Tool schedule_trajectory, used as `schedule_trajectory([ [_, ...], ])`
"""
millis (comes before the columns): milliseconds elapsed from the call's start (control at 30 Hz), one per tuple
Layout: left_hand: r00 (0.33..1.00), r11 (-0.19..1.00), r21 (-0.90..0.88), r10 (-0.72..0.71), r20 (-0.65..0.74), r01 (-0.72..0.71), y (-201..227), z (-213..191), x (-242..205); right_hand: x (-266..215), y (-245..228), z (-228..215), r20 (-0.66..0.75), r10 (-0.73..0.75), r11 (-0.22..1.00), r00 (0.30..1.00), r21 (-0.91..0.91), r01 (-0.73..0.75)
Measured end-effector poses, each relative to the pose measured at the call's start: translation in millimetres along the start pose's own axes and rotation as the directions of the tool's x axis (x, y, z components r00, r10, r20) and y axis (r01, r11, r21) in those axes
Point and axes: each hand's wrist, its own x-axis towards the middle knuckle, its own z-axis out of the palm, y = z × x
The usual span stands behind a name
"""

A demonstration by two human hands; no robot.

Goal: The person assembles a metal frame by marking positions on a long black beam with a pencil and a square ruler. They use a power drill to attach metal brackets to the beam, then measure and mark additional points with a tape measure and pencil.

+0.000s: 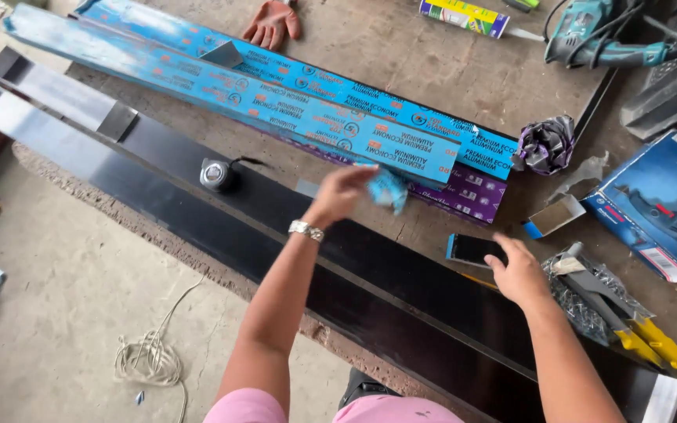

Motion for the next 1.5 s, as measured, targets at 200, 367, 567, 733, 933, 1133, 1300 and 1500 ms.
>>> schedule_trajectory([
  [200, 0.844, 0.445, 0.872, -0.532, 0.072, 0.206, -89.4, -91.2, 38.9, -3.4, 38.3, 41.9, -0.295, 0.021, 0.983, 0.955, 0.182, 0.035],
  [367, 0.76, 0.496, 0.86, -0.603, 0.24, 0.123, -52.3, -100.4, 22.6, -29.0, 22.1, 44.3, -0.371, 0.067, 0.956, 0.926, 0.29, 0.047],
  [567, 0.948, 0.43, 0.903, -0.288, 0.138, -0.001, -48.5, -66.7, 1.0, -71.7, -7.2, -30.8, -0.557, 0.045, 0.942, 0.829, 0.3, 0.15],
  [733, 0.891, 0.677, 0.716, -0.416, 0.18, 0.171, 137.1, 125.0, -92.2, -120.4, -16.7, -18.9, -0.59, 0.135, 0.962, 0.796, 0.27, 0.037],
  [933, 0.962, 0.98, 0.198, -0.032, 0.271, -0.023, 84.0, 246.5, -178.7, -202.0, 7.0, -26.3, -0.478, 0.099, 0.844, 0.873, 0.505, 0.181],
  [1133, 0.975, 0.996, 0.054, 0.053, 0.214, -0.066, 52.1, 287.8, -256.9, -304.8, 159.8, -41.0, -0.442, 0.323, 0.908, 0.837, 0.395, -0.142],
  [1300, 0.979, 0.985, 0.097, 0.124, 0.164, -0.141, 27.4, 294.3, -285.6, -339.8, 213.2, -11.2, 0.254, 0.423, 0.67, 0.87, 0.559, -0.489],
  [1500, 0.935, 0.845, 0.401, 0.339, 0.108, -0.353, 40.1, 297.3, -309.6, -349.0, 215.5, -44.9, 0.459, 0.27, 0.646, 0.846, 0.565, -0.513],
])
